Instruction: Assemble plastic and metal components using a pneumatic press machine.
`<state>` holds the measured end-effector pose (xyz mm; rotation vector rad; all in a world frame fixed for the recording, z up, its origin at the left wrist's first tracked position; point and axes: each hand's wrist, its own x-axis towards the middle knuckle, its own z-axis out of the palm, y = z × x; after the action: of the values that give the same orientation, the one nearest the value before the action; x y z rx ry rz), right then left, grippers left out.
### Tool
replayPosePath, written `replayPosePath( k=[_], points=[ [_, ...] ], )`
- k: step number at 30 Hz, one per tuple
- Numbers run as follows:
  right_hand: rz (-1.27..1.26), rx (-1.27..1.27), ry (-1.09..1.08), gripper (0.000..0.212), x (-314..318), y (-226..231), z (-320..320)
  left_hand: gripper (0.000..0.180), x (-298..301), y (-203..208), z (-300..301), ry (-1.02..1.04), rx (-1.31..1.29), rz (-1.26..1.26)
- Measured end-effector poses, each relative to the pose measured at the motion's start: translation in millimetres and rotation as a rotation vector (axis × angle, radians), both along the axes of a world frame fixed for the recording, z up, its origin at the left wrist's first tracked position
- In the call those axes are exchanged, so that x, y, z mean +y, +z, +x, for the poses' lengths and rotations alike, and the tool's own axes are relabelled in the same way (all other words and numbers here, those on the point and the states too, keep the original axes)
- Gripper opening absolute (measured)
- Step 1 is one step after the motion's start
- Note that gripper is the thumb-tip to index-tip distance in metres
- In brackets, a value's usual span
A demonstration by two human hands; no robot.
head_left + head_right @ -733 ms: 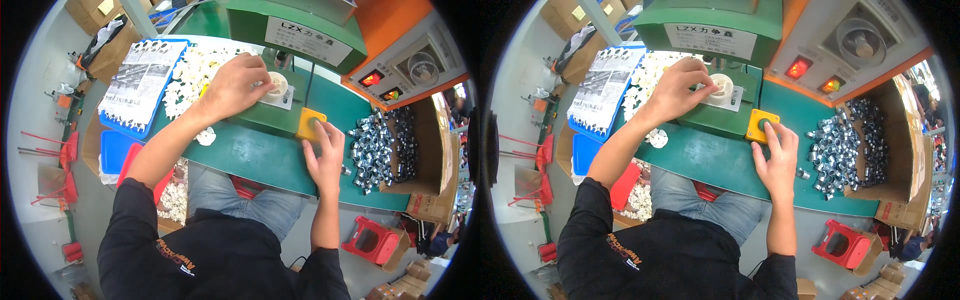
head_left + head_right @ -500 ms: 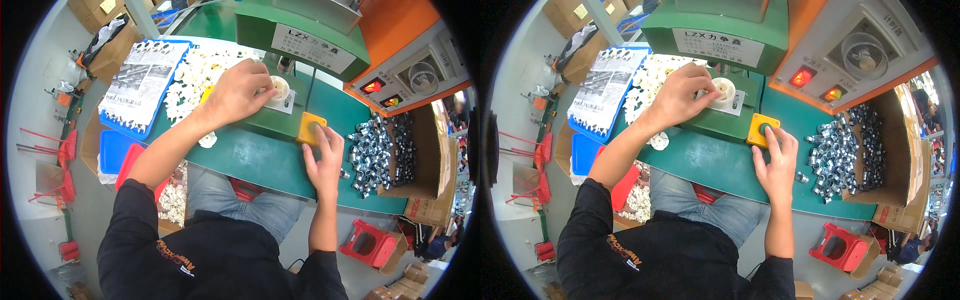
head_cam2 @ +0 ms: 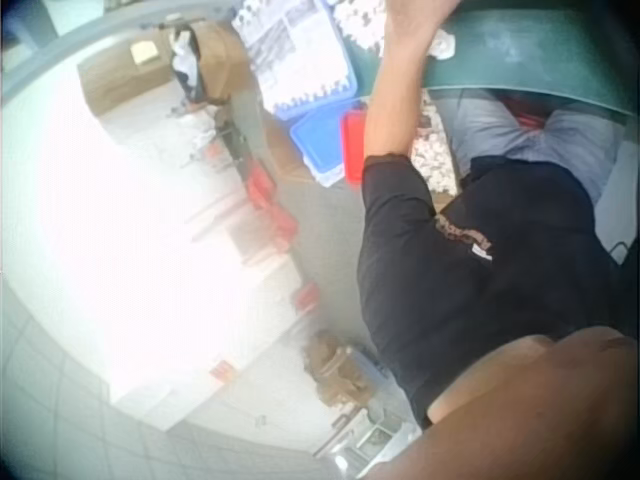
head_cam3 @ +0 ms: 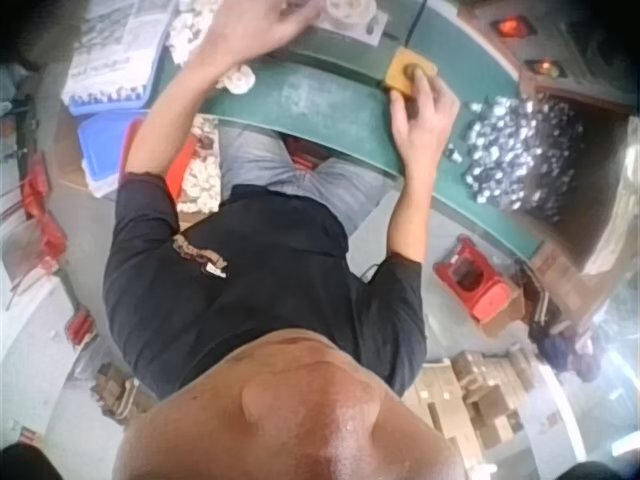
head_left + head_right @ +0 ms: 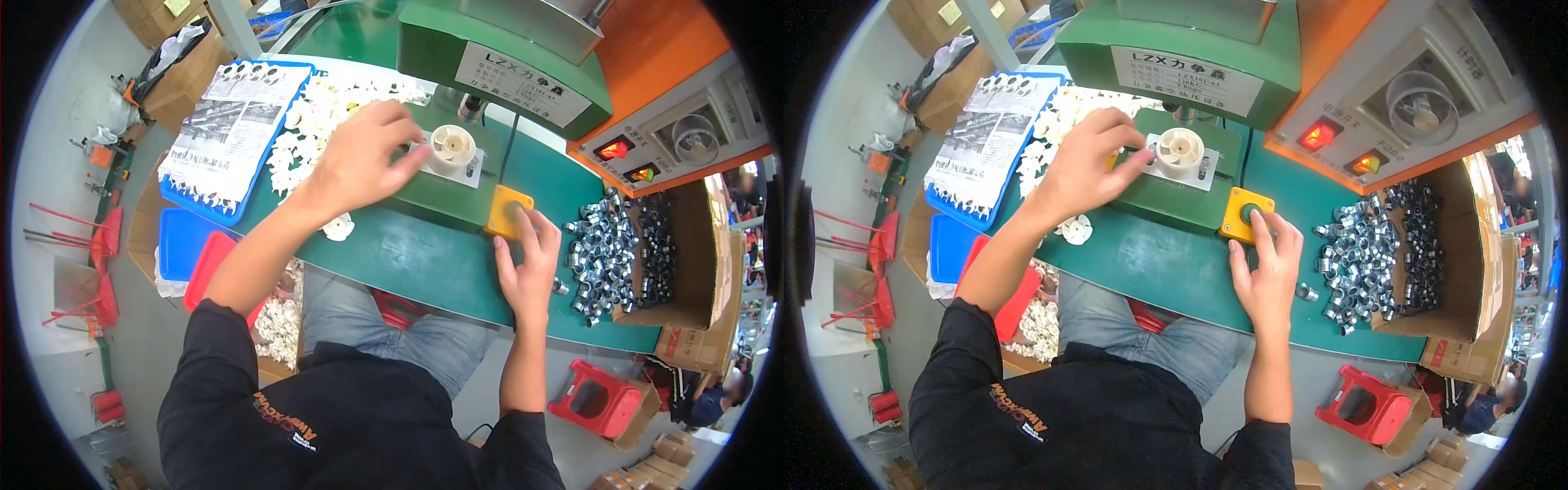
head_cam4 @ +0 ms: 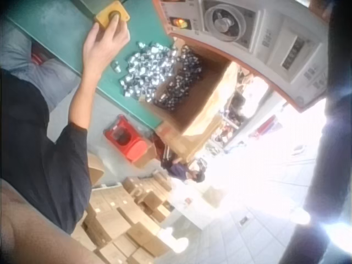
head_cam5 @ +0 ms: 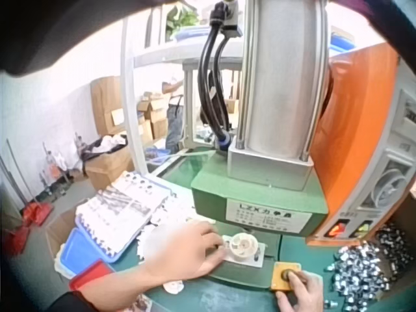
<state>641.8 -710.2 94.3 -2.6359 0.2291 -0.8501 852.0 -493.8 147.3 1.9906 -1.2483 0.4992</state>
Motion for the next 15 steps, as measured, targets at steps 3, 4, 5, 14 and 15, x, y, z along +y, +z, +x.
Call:
replayPosePath(
  k=[3,4,5,14,15],
  points=[
    [-0.013,0.012,-0.001,0.051,-3,-2,-2,0.015,36,-2,-3,0.166,-0.139,0.198],
    [-0.010,0.013,-0.003,0.051,-3,-2,-1,0.016,50,-6,-8,0.231,-0.200,0.295],
    [-0.005,0.015,-0.003,0.050,-2,-2,0,0.022,60,-17,-13,0.205,-0.146,0.307],
    [-0.047,0.061,0.025,0.047,-1,12,6,0.028,67,-20,-25,0.193,-0.158,0.316],
    [-0.046,0.070,0.027,0.048,0,12,6,0.026,67,-22,-21,0.168,-0.167,0.329]
  ],
)
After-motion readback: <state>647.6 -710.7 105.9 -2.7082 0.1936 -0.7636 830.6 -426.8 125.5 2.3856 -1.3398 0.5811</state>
